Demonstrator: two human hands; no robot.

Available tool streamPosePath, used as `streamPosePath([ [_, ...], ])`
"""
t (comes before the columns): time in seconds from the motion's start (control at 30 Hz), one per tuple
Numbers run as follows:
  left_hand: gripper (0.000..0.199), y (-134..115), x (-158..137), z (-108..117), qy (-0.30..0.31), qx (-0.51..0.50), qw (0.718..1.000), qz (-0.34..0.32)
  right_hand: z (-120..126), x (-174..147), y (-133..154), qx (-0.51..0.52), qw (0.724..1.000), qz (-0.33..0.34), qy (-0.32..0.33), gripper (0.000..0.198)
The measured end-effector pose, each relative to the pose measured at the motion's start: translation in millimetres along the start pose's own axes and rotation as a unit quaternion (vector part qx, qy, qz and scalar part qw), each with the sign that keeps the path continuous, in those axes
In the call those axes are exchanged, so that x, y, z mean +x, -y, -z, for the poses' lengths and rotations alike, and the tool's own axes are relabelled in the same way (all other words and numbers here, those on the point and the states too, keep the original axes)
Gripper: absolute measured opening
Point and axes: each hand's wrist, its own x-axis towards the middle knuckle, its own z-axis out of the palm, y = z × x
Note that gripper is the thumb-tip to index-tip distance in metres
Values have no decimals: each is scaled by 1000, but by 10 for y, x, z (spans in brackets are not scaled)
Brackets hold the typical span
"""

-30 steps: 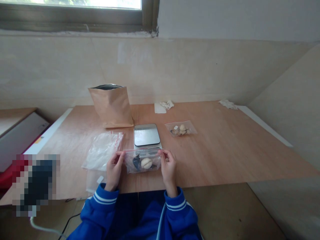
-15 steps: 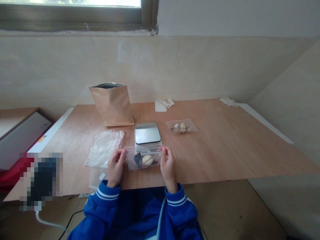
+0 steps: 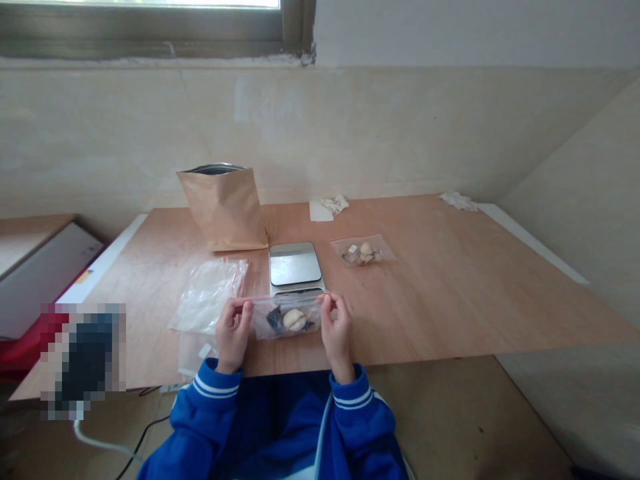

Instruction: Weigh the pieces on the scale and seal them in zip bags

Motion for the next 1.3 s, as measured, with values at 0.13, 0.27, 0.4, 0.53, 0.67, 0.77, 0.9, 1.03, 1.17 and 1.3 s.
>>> streamPosePath([
  [0.13, 25, -29, 5, 22, 27, -49, 998, 28, 6, -1, 45, 31, 999, -35, 22, 32],
  [0.27, 25, -50, 15, 18, 41, -89, 993, 62, 0, -4, 84, 40, 998, -32, 47, 26],
  [0.4, 26, -62, 27, 7, 54, -115, 988, 91, -8, 3, 82, 28, 998, -24, 44, 28],
  [0.53, 26, -80, 25, 12, 58, -118, 985, 110, -9, 8, 63, 34, 998, -40, 41, 29],
  [0.67, 26, -76, 26, 12, 54, -110, 987, 103, -11, 7, 34, 40, 997, -51, 43, 30],
  [0.77, 24, -52, 40, 6, 42, -97, 991, 79, -7, 11, 5, 34, 998, -47, 25, 31],
  [0.9, 22, -25, 52, -1, 35, -80, 995, 55, 17, 21, -16, 23, 999, -32, 13, 30],
  [1.03, 20, -28, 51, -4, 39, -70, 996, 40, 38, 20, -21, 41, 998, -41, 21, 28],
  [1.17, 19, -43, 51, -3, 49, -60, 997, 25, 42, 15, -17, 60, 997, -45, 16, 25],
  [1.3, 19, -50, 49, -1, 57, -65, 996, 26, 49, 12, 25, 56, 998, -34, 6, 24],
])
